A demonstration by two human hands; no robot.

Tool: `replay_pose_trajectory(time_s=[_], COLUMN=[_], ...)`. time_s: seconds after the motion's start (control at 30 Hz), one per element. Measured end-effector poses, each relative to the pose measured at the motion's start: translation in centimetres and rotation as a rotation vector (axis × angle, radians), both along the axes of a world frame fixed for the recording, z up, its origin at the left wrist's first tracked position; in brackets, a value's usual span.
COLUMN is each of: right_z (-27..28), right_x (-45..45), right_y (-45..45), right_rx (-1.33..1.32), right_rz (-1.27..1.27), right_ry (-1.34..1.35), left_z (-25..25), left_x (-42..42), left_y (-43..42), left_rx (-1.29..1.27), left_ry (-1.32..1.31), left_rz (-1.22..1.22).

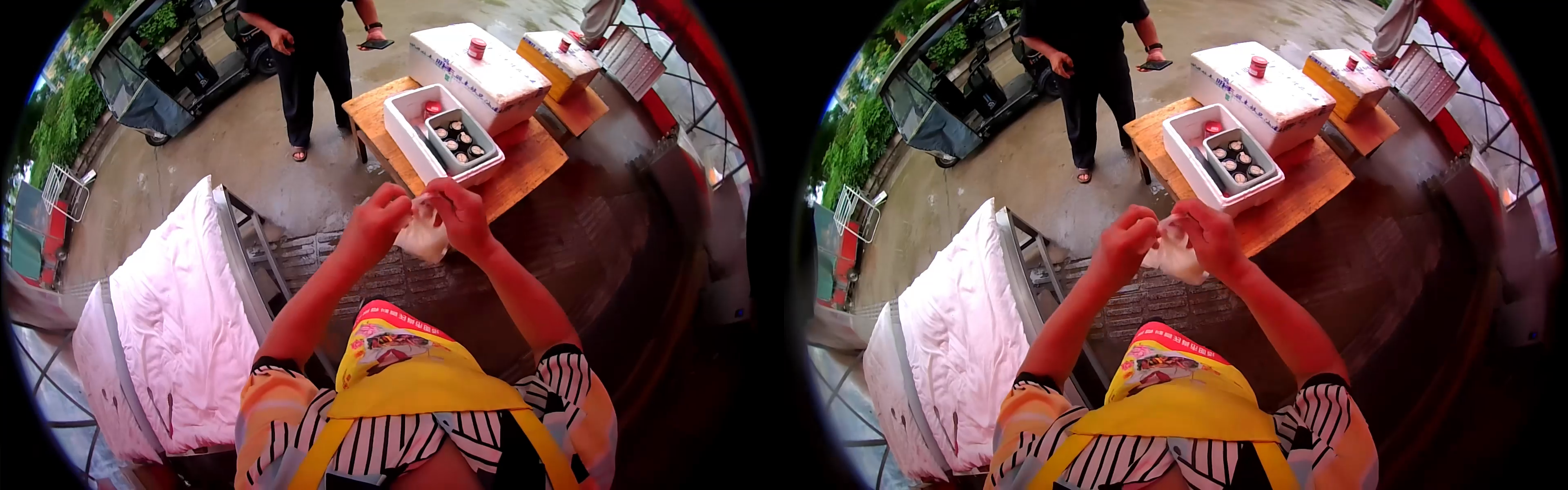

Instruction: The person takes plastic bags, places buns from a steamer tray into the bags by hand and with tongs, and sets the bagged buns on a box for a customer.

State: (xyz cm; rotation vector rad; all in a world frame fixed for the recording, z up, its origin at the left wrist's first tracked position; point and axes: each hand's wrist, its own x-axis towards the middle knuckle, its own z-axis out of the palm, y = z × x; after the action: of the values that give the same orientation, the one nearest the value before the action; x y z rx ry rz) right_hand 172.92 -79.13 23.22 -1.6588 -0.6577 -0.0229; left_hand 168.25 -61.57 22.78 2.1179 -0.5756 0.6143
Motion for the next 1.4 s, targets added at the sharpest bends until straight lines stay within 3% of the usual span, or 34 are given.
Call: replay_pose_trajectory(time_s=[0.07, 0.17, 0.23, 0.27, 0.3, 0.33, 0.37, 0.4, 0.43, 0.5, 0.53, 0.6, 0.7, 0.8, 0.83, 0.87, 0.97, 1.03, 1.07, 1.13, 1.17, 1.2, 1.27, 1.37, 1.4], right_z=[1.4, 3.7, 0.5, -2.0, -1.6, -1.1, -0.3, 0.7, 2.1, 3.8, 3.6, 3.8, 2.1, 0.1, -0.3, -0.1, 0.3, 0.0, -0.4, -2.8, -2.0, -2.5, -4.2, -6.3, -6.4], right_x=[6.3, 13.0, 17.9, 20.4, 21.7, 23.0, 24.7, 26.3, 27.3, 30.0, 31.3, 33.7, 37.2, 41.2, 42.2, 42.7, 42.6, 44.3, 45.5, 49.0, 49.7, 50.6, 53.2, 56.9, 58.4], right_y=[0.3, -0.4, -1.6, -1.6, -0.4, 0.3, 1.4, 2.6, 3.8, 5.8, 6.4, 7.4, 7.6, 5.6, 4.7, 4.2, 3.8, 2.8, 2.2, 1.8, 2.4, 2.7, 2.9, 3.5, 3.6], right_rx=[-0.251, -0.432, -0.593, -0.618, -0.544, -0.405, -0.252, -0.096, -0.118, -0.159, -0.166, -0.136, -0.088, -0.301, -0.409, -0.398, -0.381, -0.409, -0.422, -0.057, 0.162, 0.141, 0.089, 0.274, 0.324], right_rz=[-0.12, -0.172, -0.189, -0.153, -0.167, -0.147, -0.096, -0.04, -0.015, 0.025, 0.027, 0.023, 0.061, 0.141, -0.013, -0.001, 0.091, 0.119, 0.097, -0.028, -0.047, -0.072, -0.121, -0.181, -0.18], right_ry=[-0.813, -0.887, -0.693, -0.603, -0.435, 0.002, 0.127, 0.254, 0.215, 0.154, 0.108, 0.058, -0.143, -0.198, -0.339, -0.349, -0.397, -0.286, -0.236, 0.093, 0.345, 0.335, 0.311, 0.476, 0.509], left_z=[1.3, 1.4, -0.3, -0.9, -1.1, -1.3, -1.4, -2.8, -3.8, -2.3, -1.1, -1.7, -1.5, -1.4, -1.6, -0.9, -2.5, -3.0, -2.9, -1.6, -1.5, -1.9, -2.3, -2.1, -2.2], left_x=[5.0, 11.9, 17.3, 19.3, 21.2, 23.3, 25.3, 27.8, 29.7, 32.7, 33.8, 36.5, 39.7, 43.1, 44.2, 45.4, 48.3, 50.2, 50.9, 53.4, 54.7, 55.8, 59.0, 63.8, 65.4], left_y=[2.2, 6.4, 10.4, 11.0, 11.4, 11.7, 12.3, 11.1, 10.5, 9.2, 8.9, 8.1, 7.6, 6.9, 7.2, 7.3, 7.0, 5.9, 5.6, 5.2, 4.6, 3.8, 3.1, 1.9, 1.8], left_rx=[0.152, 0.265, 0.298, 0.035, -0.223, -0.477, -0.419, -0.658, -0.762, -0.677, -0.327, -0.128, -0.288, -0.113, -0.078, -0.128, -0.31, -0.495, -0.391, -0.172, -0.211, -0.255, 0.0, 0.141, 0.127], left_ry=[-0.193, -0.308, -0.278, -0.024, 0.225, 0.476, 0.577, 0.667, 0.743, 0.746, 0.537, 0.361, 0.294, 0.11, 0.448, 0.599, 0.667, 0.74, 0.708, 0.618, 0.512, 0.415, 0.18, -0.2, -0.193], left_rz=[0.042, 0.124, 0.13, 0.012, -0.11, -0.238, -0.37, -0.589, -0.617, -0.605, -0.43, -0.314, -0.298, -0.217, -0.17, -0.151, -0.276, -0.366, -0.345, -0.308, -0.393, -0.478, -0.397, -0.27, -0.242])
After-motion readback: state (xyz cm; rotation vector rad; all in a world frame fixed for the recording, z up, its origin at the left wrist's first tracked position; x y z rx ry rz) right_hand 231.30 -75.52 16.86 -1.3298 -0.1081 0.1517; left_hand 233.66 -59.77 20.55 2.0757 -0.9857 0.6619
